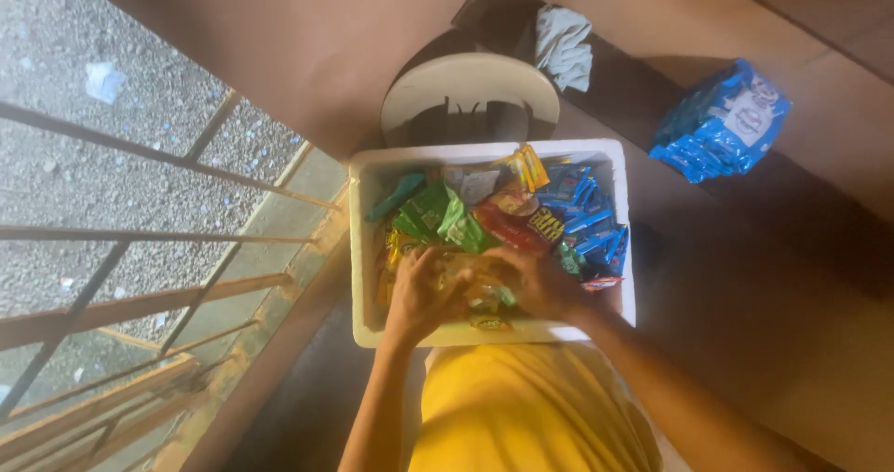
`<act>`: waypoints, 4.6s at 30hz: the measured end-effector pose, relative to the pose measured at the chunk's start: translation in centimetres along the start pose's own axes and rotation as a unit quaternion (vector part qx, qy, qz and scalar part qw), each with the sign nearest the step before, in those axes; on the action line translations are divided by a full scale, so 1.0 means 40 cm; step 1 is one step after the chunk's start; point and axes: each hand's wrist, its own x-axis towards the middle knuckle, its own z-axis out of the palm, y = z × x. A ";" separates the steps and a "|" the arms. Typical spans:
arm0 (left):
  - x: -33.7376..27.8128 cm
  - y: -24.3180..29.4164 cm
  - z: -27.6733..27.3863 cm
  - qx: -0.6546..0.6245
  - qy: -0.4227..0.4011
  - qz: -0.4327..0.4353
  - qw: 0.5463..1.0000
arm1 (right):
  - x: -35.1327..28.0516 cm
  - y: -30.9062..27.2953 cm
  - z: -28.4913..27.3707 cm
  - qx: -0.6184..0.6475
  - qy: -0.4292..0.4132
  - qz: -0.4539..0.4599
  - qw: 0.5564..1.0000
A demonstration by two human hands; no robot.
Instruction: Take snack packets from a bin and place them onto shelves.
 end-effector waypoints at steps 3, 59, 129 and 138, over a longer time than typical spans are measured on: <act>0.037 0.114 -0.022 0.236 0.056 0.212 0.946 | 0.046 -0.039 -0.126 0.105 -0.047 0.042 0.992; 0.212 0.532 0.167 -0.363 -0.230 0.132 0.893 | -0.044 -0.164 -0.536 0.410 0.224 -0.133 0.874; 0.251 0.853 1.377 -0.121 -0.470 0.349 0.802 | -0.802 0.198 -1.086 0.117 0.696 0.245 0.665; 0.278 0.967 1.570 0.038 -0.332 0.500 0.799 | -0.864 0.516 -1.256 -0.001 0.716 0.182 0.674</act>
